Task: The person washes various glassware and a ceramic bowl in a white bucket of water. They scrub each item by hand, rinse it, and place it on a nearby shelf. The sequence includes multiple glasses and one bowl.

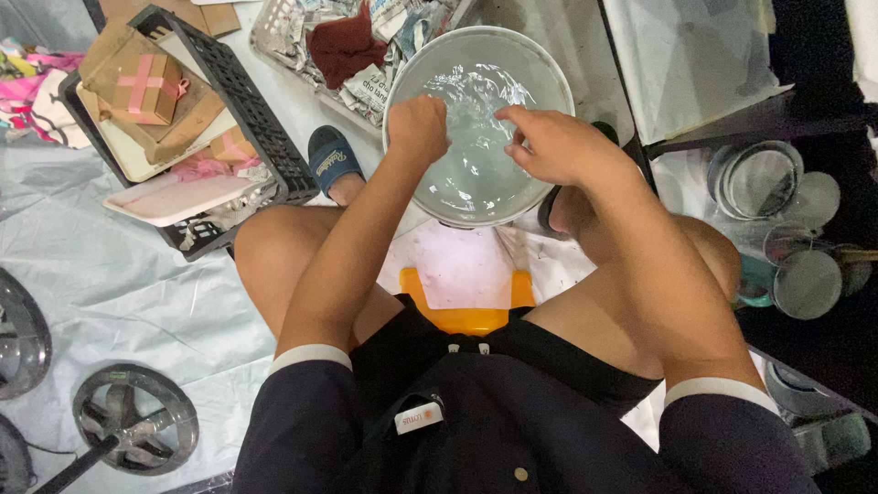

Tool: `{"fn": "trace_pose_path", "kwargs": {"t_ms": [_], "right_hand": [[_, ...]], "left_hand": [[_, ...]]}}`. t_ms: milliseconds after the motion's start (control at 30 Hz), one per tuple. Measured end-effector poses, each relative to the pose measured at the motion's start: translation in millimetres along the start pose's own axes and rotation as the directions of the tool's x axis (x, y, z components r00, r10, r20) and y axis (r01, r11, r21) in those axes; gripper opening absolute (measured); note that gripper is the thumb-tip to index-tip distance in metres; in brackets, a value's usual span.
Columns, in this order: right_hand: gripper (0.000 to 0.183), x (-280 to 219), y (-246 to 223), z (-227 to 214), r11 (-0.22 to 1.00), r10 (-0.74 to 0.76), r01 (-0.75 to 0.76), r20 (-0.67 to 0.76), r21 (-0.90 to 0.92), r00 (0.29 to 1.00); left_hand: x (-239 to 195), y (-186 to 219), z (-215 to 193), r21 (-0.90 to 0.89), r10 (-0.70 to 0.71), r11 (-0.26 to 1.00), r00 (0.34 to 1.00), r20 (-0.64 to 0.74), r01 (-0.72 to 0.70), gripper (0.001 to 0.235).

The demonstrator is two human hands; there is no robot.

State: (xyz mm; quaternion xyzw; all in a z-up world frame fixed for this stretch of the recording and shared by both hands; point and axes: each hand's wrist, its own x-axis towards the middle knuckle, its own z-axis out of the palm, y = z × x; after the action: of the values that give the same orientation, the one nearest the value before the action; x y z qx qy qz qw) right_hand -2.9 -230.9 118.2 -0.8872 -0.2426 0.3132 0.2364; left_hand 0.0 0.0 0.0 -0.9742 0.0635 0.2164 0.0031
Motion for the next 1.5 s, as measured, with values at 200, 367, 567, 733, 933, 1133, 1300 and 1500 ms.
{"fn": "trace_pose_path", "kwargs": {"t_ms": [200, 367, 567, 733, 933, 1133, 1300, 1500], "right_hand": [[0.048, 2, 6, 8, 0.995, -0.103, 0.103, -0.064, -0.004, 0.993], [0.046, 2, 10, 6, 0.992, -0.119, 0.121, -0.086, 0.019, 0.989], [0.046, 5, 20, 3, 0.996, -0.077, 0.080, -0.075, 0.033, 0.994], [0.046, 6, 32, 7, 0.996, -0.078, 0.082, -0.088, 0.041, 0.993], [0.047, 4, 43, 6, 0.997, -0.024, 0.028, -0.058, 0.071, 0.998], [0.047, 10, 55, -2, 0.993, -0.052, 0.062, -0.102, 0.098, 0.993], [0.047, 11, 61, -12, 0.988, -0.098, 0.114, -0.153, 0.101, 0.983], [0.044, 7, 58, -20, 0.992, -0.073, 0.090, -0.177, 0.091, 0.981]], "left_hand": [[6, 8, 45, 0.088, -0.033, 0.996, 0.975, 0.221, 0.014, 0.021], [16, 18, 81, -0.004, -0.011, 1.000, 0.963, 0.271, 0.013, 0.055], [33, 13, 136, -0.193, -0.002, 0.979, 0.959, 0.283, 0.059, 0.060], [48, 16, 169, -0.177, 0.024, 0.983, 0.941, 0.337, 0.038, 0.055], [64, 30, 200, 0.014, 0.083, 0.996, 0.942, 0.327, -0.092, 0.043], [81, 62, 199, -0.046, 0.194, 0.981, 0.963, 0.186, -0.189, 0.029], [74, 74, 137, -0.382, 0.226, 0.899, 0.974, -0.010, -0.212, 0.044], [35, 68, 52, -0.598, 0.170, 0.742, 0.948, -0.268, -0.302, 0.044]]}}
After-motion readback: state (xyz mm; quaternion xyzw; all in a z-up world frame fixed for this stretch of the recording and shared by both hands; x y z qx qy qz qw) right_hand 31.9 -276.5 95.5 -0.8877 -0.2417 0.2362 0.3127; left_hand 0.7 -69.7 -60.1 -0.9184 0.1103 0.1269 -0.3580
